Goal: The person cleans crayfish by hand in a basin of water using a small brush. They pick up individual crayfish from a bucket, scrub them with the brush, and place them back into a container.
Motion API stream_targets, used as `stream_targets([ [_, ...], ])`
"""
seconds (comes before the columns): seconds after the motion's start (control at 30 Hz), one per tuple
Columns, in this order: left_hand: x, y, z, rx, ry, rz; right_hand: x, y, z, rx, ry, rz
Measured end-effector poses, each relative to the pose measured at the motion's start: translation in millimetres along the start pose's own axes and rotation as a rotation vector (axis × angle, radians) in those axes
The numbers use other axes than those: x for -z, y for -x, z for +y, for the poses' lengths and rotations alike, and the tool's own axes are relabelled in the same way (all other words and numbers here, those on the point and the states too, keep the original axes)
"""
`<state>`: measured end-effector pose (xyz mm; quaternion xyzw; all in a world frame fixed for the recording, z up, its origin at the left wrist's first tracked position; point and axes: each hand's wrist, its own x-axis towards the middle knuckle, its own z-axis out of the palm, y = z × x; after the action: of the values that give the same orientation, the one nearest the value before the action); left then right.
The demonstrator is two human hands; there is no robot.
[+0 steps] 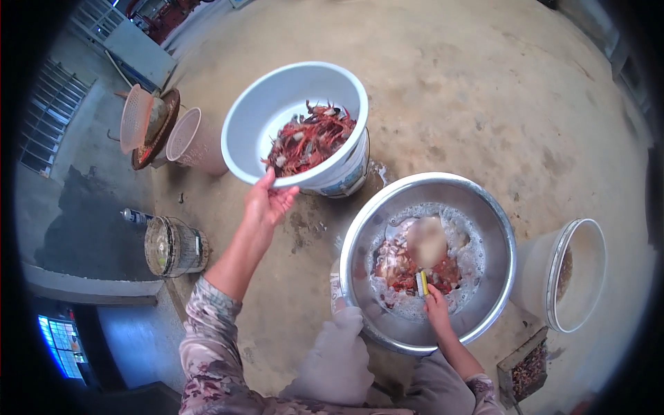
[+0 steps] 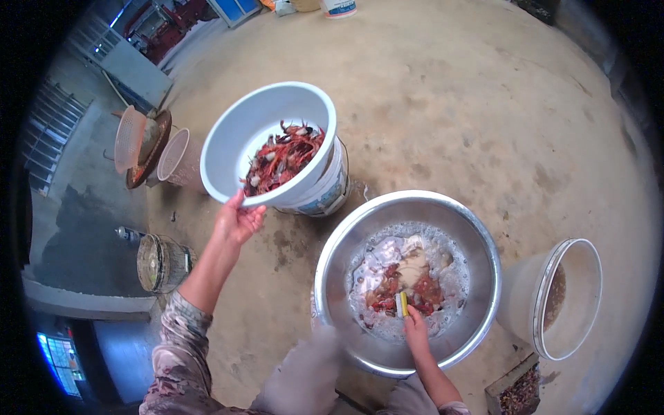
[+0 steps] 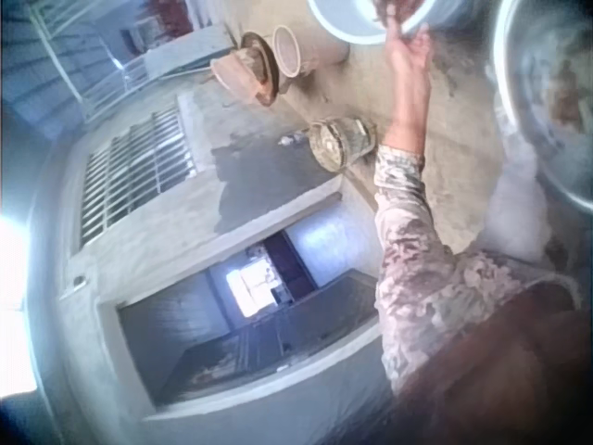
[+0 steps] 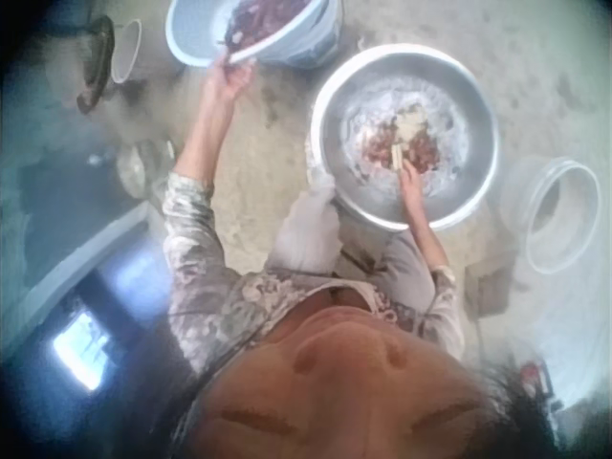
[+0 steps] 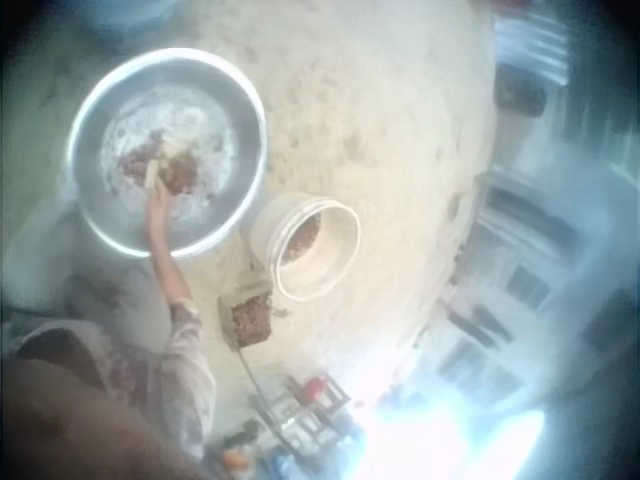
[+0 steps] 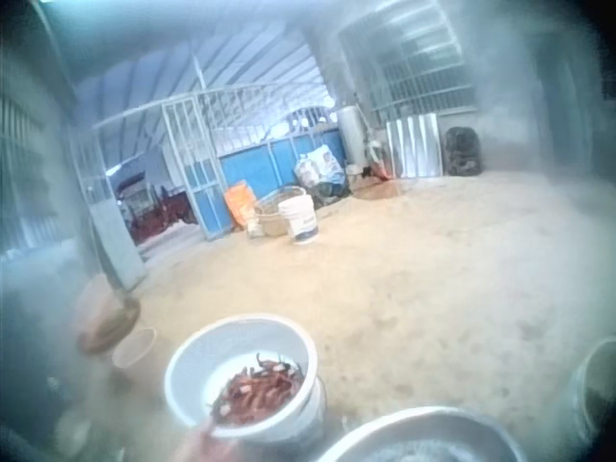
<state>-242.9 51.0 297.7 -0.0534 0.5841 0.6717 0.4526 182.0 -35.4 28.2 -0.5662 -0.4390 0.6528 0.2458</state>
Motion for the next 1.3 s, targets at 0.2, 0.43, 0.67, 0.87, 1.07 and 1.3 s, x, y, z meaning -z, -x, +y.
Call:
stream_targets([
  [0.2,-2.7,20.1,-4.8,-0.002,0.035,-0.055,6.3,3.0,-9.7,-0.061,-0.029,0.002],
  [0.43,14.1,3.4,-22.6,-0.081,0.065,-0.116,-4.7,3.9,14.5,0.005,-0.023,-0.064],
  [0.67,13.9,45.5,-117.0,-0.084,-0.067,-0.203,8.0,-0.7,-38.5,0.011,-0.350,0.213],
  [0.87,-19.2,27.2,-247.0,0.354,-0.599,-0.595,19.7,-0.4,-57.3,-0.108,-0.542,0.451],
  [1.07,-34.7,-11.5,-338.3,-0.409,-1.649,-0.790,15.1,3.5,-60.9,-0.112,-0.524,0.399],
  [1.3,12.6,29.5,-379.6,-0.520,-2.115,-0.737,7.5,-0.1,-56.5,-0.105,-0.502,0.358],
])
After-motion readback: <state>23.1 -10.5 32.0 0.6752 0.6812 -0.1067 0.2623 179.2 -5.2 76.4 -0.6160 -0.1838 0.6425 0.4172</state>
